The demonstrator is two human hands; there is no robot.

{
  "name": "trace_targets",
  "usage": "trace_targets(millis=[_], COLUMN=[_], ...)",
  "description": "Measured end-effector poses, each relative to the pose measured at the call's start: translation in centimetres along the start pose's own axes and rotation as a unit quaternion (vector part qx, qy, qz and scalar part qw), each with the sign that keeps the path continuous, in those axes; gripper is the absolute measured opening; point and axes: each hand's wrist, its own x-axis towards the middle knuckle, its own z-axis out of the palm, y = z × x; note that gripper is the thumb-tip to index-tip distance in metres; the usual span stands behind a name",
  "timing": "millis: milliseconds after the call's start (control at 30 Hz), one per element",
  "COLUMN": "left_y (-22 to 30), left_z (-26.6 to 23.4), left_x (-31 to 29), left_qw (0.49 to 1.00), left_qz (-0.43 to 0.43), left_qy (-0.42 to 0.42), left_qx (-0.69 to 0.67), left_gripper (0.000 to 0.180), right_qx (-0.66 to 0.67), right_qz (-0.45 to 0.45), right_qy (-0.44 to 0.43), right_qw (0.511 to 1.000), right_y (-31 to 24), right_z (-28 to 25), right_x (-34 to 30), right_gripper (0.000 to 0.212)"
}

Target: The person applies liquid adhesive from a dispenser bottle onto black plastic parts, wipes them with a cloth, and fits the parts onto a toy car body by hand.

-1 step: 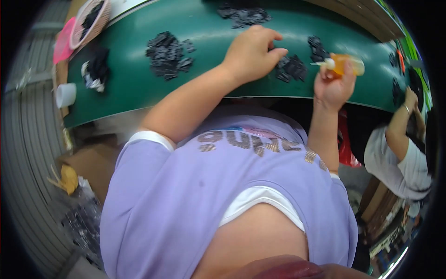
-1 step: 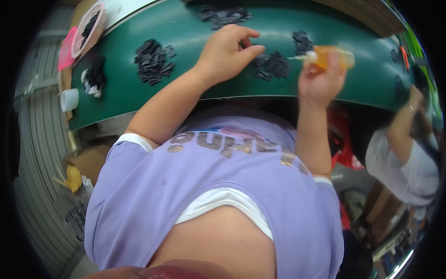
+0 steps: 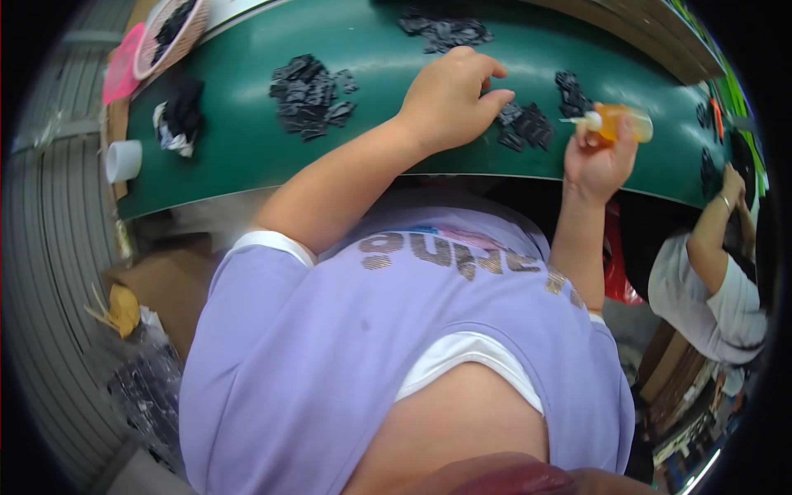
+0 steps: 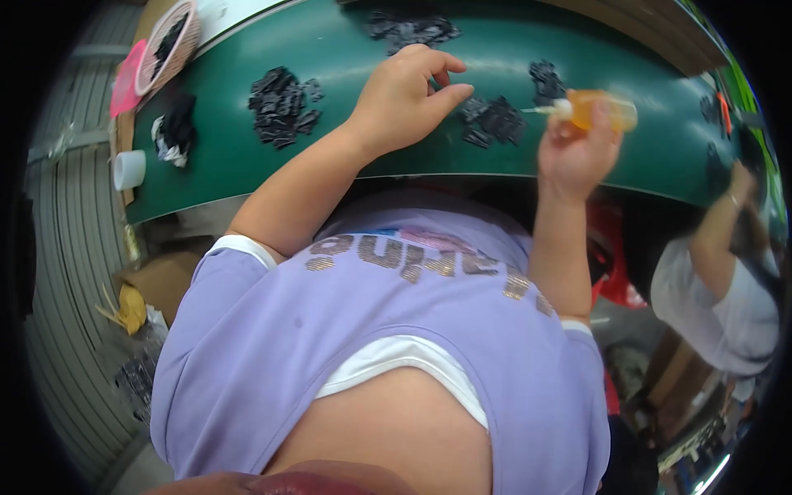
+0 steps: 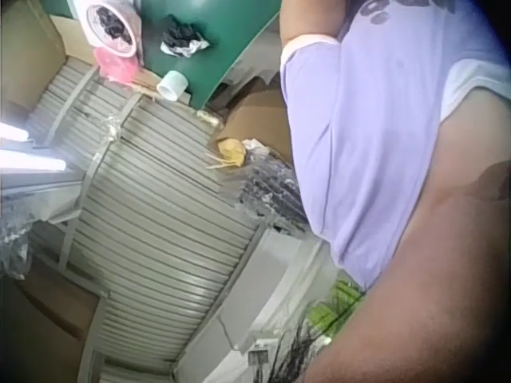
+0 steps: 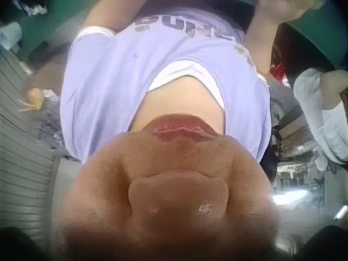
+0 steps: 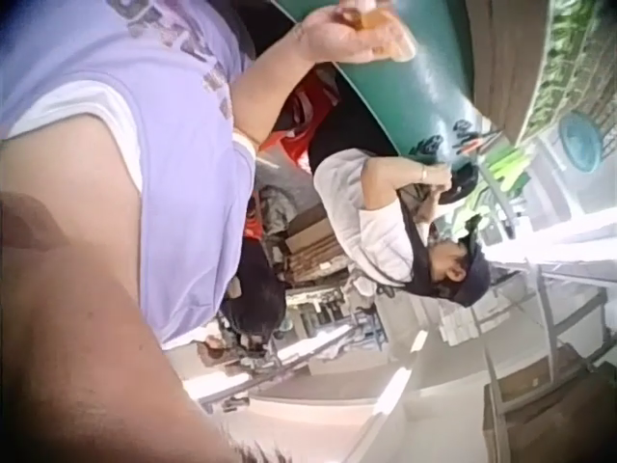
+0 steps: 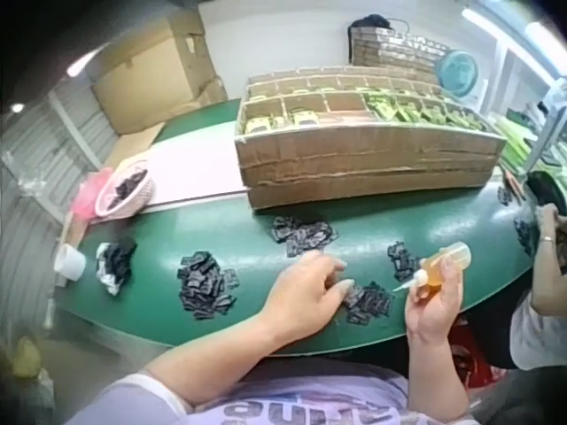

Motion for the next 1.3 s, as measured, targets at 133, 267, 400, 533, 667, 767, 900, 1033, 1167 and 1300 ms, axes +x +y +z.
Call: trace_targets(millis=[133, 267, 400, 533, 667, 767, 900, 1033, 1167, 1300], left_y=[-1.0, -4.9, -7.2, -7.7, -7.4, -5.4, -4.4, -4.8, -4.3, -5.4], left_z=[-6.5, -12.0, -12.9, -13.1, -13.2, -11.7, -9.2, -6.6, -6.1, -6.5], left_x=[-1.1, -1.9, -1.3, -0.6, 0.0, 0.4, 1.2, 2.1, 1.9, 1.6], left_qw=[0.988, 0.952, 0.945, 0.957, 0.966, 0.956, 0.928, 0.929, 0.92, 0.881], left_qz=[-0.057, -0.139, -0.22, -0.212, -0.237, -0.243, -0.239, -0.259, -0.231, -0.242], left_qy=[-0.007, -0.056, -0.122, -0.136, -0.101, -0.048, -0.053, -0.054, -0.02, -0.048], left_qx=[0.141, 0.268, 0.21, 0.142, 0.016, -0.159, -0.281, -0.258, -0.316, -0.403], left_gripper=[0.03, 0.037, 0.034, 0.028, 0.019, 0.015, 0.015, 0.013, 0.009, 0.011], right_qx=[0.016, 0.033, 0.081, 0.195, 0.229, 0.296, 0.337, 0.386, 0.43, 0.409], right_qz=[0.023, 0.042, 0.067, 0.162, 0.173, 0.184, 0.216, 0.248, 0.255, 0.245], right_qy=[0.003, -0.006, -0.015, -0.015, -0.006, 0.025, 0.041, 0.083, 0.1, 0.141], right_qw=[1.0, 0.999, 0.994, 0.967, 0.958, 0.937, 0.916, 0.884, 0.86, 0.867], right_y=[-0.5, -0.3, 0.5, -0.3, -1.7, -2.9, -4.0, -4.1, -4.2, -4.8], right_z=[0.6, 0.5, 0.4, -0.6, -2.1, -2.4, -2.2, -2.2, -2.7, -1.6], right_x=[0.0, 0.2, 1.3, 2.0, 2.3, 1.9, 2.1, 2.3, 2.4, 2.5], right_gripper=[0.02, 0.018, 0.02, 0.027, 0.032, 0.036, 0.038, 0.039, 0.036, 0.036])
